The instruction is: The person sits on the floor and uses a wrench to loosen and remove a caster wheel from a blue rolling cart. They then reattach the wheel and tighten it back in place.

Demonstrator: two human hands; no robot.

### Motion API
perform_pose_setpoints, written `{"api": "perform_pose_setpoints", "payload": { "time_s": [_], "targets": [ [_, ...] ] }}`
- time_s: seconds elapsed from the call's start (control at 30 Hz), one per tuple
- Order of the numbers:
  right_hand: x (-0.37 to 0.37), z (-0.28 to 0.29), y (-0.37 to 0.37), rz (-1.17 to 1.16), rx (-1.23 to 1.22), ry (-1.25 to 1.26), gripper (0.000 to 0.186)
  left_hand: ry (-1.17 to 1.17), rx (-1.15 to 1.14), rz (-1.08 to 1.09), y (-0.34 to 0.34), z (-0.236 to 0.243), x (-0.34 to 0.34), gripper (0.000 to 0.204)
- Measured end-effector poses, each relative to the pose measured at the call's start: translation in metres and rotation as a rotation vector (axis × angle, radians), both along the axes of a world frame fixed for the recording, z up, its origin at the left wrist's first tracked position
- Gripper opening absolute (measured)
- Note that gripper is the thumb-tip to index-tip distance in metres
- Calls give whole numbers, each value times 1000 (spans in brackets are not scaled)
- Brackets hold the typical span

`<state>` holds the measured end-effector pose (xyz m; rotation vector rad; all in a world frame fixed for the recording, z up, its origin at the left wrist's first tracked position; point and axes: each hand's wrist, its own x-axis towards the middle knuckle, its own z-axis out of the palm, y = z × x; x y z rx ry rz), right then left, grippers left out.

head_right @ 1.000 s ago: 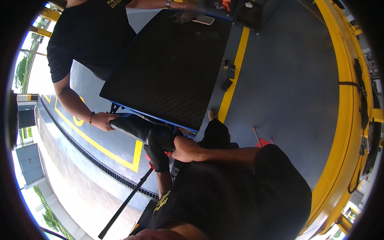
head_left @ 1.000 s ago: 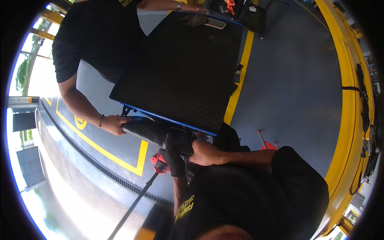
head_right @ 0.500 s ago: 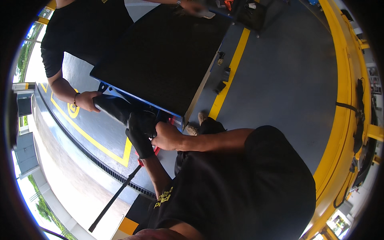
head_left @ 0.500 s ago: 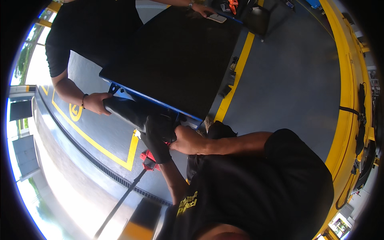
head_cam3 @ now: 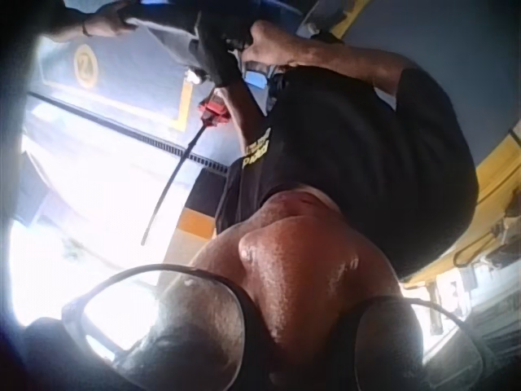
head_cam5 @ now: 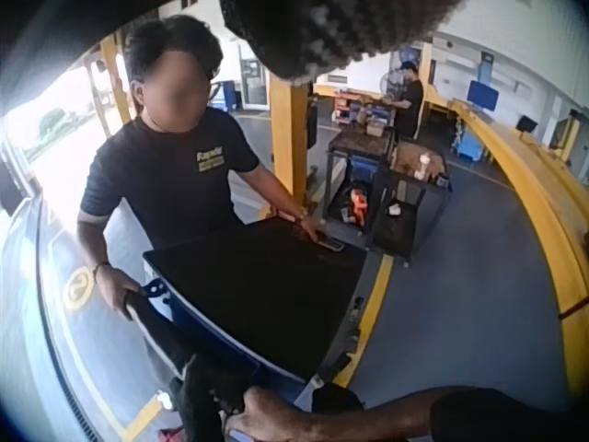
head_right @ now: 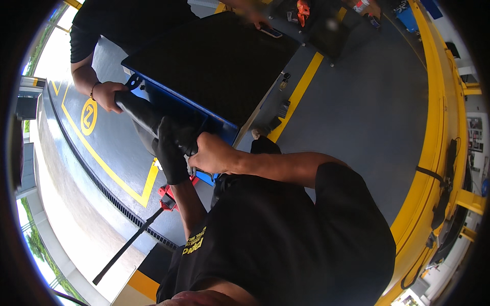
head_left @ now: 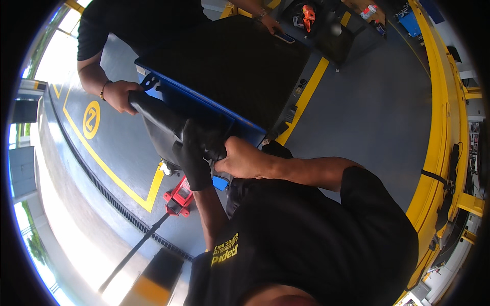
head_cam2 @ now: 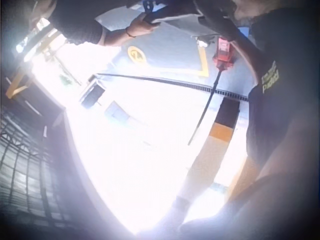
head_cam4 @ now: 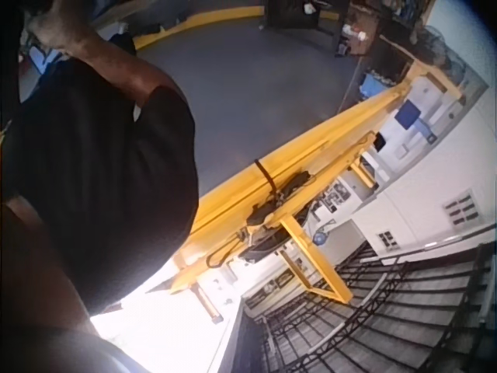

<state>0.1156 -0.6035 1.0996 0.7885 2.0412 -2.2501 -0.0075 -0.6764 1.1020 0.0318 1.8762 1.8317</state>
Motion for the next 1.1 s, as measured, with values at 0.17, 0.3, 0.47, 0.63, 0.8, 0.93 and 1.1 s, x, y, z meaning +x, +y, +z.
{"api": "perform_pose_setpoints", "payload": {
  "time_s": [0.17, 0.3, 0.47, 0.63, 0.8, 0.93, 1.1],
  "targets": [
    [-5, 35, 8, 94, -141, -145, 22, -17, 89, 64, -13, -7, 0, 26],
    [3, 53, 10, 130, -225, -168, 14, 247, 24, 77, -17, -9, 15, 24],
    [3, 36, 11, 121, -187, -82, 11, 30, 64, 113, -6, 9, 14, 23],
    [12, 43, 12, 70, -298, -95, 10, -20, 56, 81, -8, 4, 21, 25],
    [11, 27, 23, 79, -259, -114, 11, 197, 56, -27, -2, -8, 21, 30],
    [5, 17, 38, 97, -283, -126, 11, 34, 10, 0, 11, -8, 15, 31],
    [2, 4, 44, 104, -282, -132, 10, 42, 45, 8, 18, -21, 14, 33]
  ]
}}
